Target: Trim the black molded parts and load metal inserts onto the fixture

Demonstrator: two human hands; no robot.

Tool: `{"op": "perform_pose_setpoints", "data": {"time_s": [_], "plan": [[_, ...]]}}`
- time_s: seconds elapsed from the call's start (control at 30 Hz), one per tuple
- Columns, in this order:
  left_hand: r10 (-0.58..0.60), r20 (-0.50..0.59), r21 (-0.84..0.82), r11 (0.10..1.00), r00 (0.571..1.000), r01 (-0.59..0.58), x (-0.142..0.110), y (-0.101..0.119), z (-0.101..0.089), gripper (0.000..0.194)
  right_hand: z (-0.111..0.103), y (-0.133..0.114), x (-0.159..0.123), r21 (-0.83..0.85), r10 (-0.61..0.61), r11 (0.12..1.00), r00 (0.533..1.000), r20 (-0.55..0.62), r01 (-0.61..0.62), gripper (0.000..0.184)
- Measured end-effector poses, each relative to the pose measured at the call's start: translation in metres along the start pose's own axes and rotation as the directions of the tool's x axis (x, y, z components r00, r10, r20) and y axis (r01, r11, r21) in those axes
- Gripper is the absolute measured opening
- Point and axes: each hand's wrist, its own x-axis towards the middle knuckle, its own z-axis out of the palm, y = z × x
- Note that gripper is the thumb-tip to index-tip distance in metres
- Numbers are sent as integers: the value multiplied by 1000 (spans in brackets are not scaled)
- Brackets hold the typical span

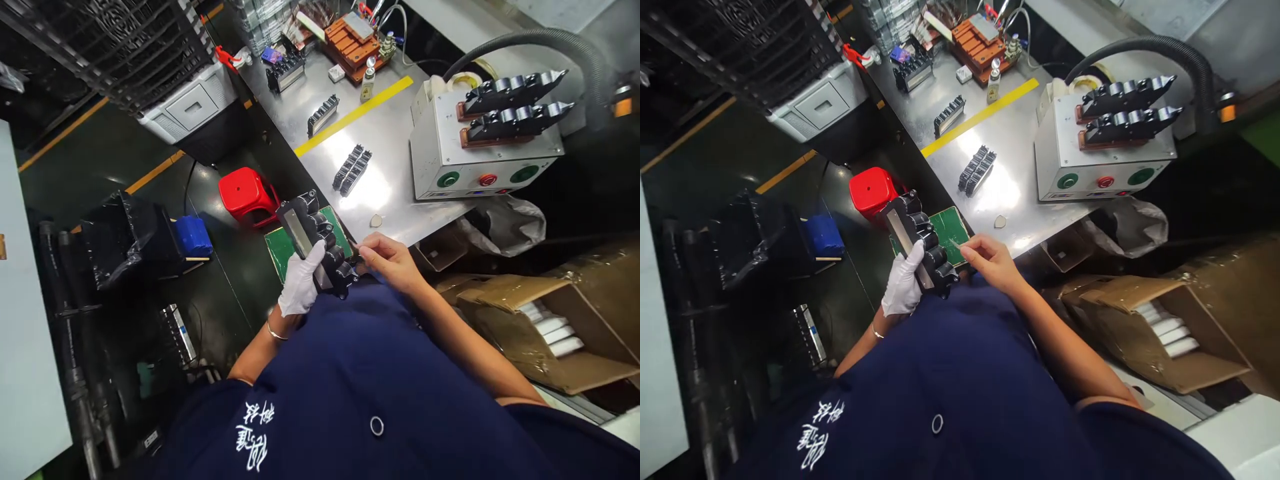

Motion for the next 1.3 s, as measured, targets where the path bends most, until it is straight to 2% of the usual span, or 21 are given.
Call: {"op": "perform_pose_setpoints", "data": {"time_s": [0.1,0.2,0.33,0.43,0.5,0.77,1.0,1.1,1.2,1.3], "plan": [[58,47,-16,998,997,-57,1,-3,1,48,9,-19,-2,34,-19,999,994,105,16,33],[32,50,-11,999,998,-31,0,-2,0,46,9,-20,-4,34,2,999,993,116,-6,30],[-74,50,-17,997,996,75,-1,3,1,46,6,-13,-5,21,-23,1000,993,116,21,28],[-202,63,-40,978,977,205,-3,7,4,43,5,-13,-6,3,-39,999,993,114,39,27],[-235,59,-63,969,970,238,-3,8,6,41,5,-14,-7,-16,-44,999,995,84,45,26],[-168,59,-81,982,984,172,1,7,5,45,6,-18,-13,-73,-55,996,998,16,56,30],[-108,34,-194,974,994,112,4,4,6,26,10,-21,-13,-228,-89,969,996,21,91,25],[-186,60,-243,950,981,195,2,4,6,20,9,-24,-11,-255,-90,963,996,18,92,30],[-361,101,-286,882,927,375,1,6,7,14,7,-24,-9,-255,-79,963,996,36,86,34],[-397,81,-387,833,914,396,1,10,9,17,3,-19,-8,-377,-173,911,985,15,166,34]]}}
